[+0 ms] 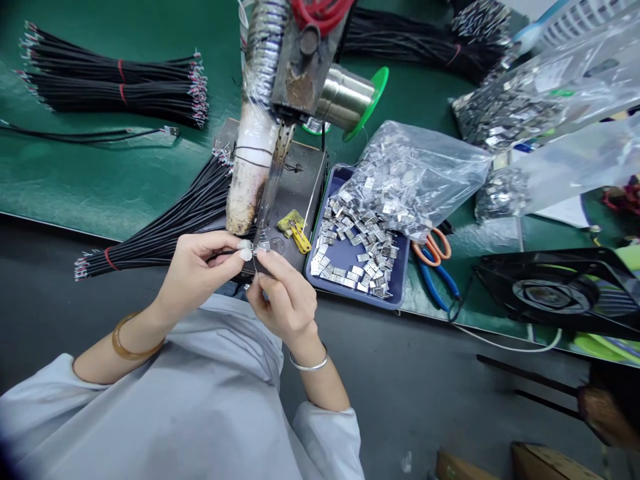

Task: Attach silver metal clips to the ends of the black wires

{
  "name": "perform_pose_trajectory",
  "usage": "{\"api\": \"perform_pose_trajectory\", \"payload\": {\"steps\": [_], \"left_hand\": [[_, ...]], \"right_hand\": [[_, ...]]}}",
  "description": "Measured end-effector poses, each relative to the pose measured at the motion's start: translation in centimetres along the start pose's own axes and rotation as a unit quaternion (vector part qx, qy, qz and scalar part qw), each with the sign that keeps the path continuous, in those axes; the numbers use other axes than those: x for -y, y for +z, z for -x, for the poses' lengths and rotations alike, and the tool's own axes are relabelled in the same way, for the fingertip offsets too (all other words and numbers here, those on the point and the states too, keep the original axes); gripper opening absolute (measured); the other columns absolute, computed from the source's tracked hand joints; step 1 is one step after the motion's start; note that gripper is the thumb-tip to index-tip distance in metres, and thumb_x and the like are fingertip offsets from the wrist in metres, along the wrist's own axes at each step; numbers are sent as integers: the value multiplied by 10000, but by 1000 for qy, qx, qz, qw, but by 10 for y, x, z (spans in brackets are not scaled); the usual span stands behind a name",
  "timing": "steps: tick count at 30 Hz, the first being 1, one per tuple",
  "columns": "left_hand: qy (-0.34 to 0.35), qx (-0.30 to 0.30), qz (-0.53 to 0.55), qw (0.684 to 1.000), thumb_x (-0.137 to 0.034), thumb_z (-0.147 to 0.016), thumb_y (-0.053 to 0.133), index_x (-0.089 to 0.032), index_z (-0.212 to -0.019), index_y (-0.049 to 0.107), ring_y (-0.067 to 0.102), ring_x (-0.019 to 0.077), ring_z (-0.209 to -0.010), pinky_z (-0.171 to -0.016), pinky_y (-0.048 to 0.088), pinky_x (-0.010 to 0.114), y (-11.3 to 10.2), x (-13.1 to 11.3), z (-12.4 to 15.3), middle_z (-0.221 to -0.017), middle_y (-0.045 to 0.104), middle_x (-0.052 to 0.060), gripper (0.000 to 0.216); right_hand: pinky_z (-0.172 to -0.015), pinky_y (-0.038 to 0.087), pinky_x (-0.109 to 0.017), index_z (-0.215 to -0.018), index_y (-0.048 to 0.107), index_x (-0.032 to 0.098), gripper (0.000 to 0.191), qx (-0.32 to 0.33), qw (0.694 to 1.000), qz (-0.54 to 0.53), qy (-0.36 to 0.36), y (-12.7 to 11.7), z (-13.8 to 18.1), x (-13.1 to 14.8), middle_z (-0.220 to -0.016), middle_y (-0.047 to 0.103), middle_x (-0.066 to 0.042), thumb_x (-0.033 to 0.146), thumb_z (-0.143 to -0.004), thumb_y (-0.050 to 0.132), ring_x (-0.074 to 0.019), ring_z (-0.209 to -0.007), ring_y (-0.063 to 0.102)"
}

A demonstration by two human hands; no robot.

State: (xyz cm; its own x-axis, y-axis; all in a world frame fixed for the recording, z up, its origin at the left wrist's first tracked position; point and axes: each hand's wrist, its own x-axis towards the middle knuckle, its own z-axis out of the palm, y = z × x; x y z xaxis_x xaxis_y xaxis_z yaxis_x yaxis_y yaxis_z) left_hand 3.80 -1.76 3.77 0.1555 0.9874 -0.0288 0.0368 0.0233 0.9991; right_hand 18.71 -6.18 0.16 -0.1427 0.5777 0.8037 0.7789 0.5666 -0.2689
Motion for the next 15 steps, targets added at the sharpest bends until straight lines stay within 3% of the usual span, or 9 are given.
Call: {"api": "perform_pose_trajectory", "payload": {"steps": [7,15], "left_hand": [[-8,27,2,1000,-236,-719,658,-131,-652,751,355,64,-503,-458,284,188,-2,0,0,-535,521,-28,155],[9,36,-10,999,-209,-688,650,-136,-624,758,320,61,-512,-483,275,205,-4,-4,-3,-531,490,-39,145]], "right_hand": [[-749,703,-283,-926,627,246,157,-3,1000,-12,15,-3,2,0,-1046,836,-64,96,-927,671,-195,-911,824],[-761,678,-261,-993,657,249,202,15,995,-23,92,-7,-6,7,-1135,828,-55,73,-909,712,-194,-889,829]]}}
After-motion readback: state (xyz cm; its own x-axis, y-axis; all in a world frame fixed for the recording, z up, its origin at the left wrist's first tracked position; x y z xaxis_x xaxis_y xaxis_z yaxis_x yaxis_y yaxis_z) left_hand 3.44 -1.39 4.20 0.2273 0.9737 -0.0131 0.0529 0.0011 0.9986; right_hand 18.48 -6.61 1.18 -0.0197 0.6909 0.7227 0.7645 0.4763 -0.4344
